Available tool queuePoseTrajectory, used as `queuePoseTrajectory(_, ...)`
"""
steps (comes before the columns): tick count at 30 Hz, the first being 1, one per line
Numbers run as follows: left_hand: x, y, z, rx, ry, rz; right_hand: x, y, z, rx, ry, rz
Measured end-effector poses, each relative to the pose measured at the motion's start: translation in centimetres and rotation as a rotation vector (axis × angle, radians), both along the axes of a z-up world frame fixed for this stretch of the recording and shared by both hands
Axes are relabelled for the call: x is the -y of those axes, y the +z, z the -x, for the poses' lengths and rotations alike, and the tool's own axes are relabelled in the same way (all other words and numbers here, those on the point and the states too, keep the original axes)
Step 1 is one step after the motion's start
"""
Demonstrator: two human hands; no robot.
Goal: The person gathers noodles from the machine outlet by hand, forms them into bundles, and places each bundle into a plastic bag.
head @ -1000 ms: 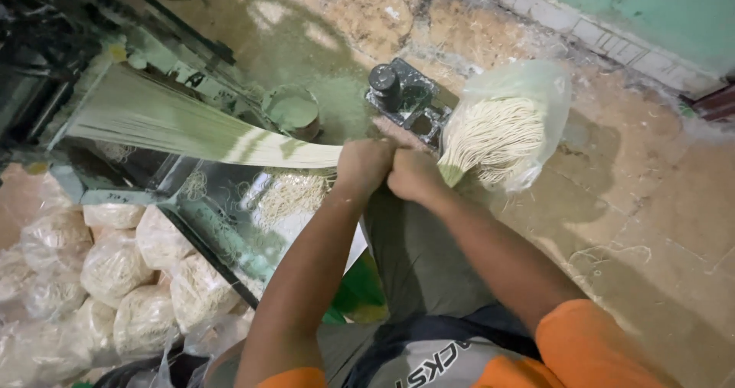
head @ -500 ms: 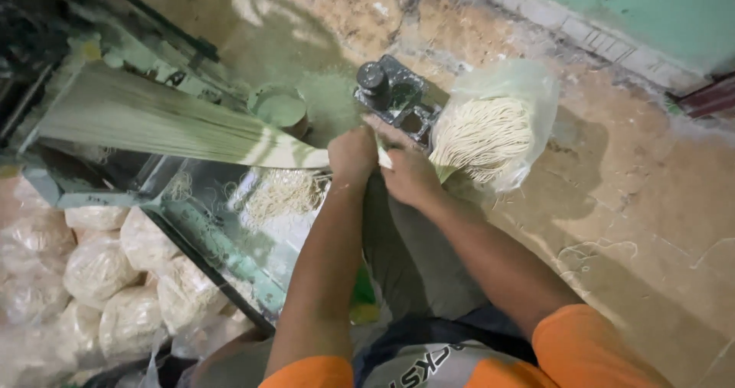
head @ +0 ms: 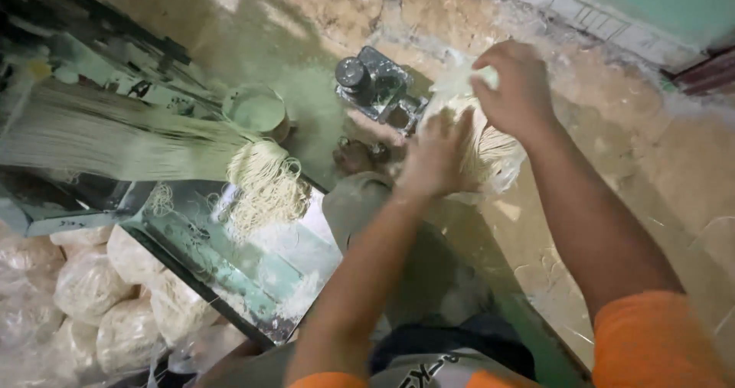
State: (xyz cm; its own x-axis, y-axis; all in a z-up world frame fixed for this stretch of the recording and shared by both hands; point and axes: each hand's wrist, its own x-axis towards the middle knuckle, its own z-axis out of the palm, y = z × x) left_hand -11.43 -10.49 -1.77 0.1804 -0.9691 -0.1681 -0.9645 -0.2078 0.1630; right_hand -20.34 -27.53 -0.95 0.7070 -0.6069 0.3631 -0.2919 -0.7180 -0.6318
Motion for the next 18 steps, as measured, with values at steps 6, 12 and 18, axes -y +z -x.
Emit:
queuePoseTrajectory(6,3.1,-3.1,3.3,-0.181,0.330,-0.035,4.3,-6.5,-4.1,-0.892,0.132,-0.184)
queuePoseTrajectory(12,2.8,-2.9,1.7,-0.154,0.171,0.021,4.6,2.5,-1.2,-0.742,0.107,0.011)
queuePoseTrajectory(18,7.7,-0.4,0.6,-0.581,0.515,-0.076,1.1,12.1,3.6,-0.626,0.107,-0.465)
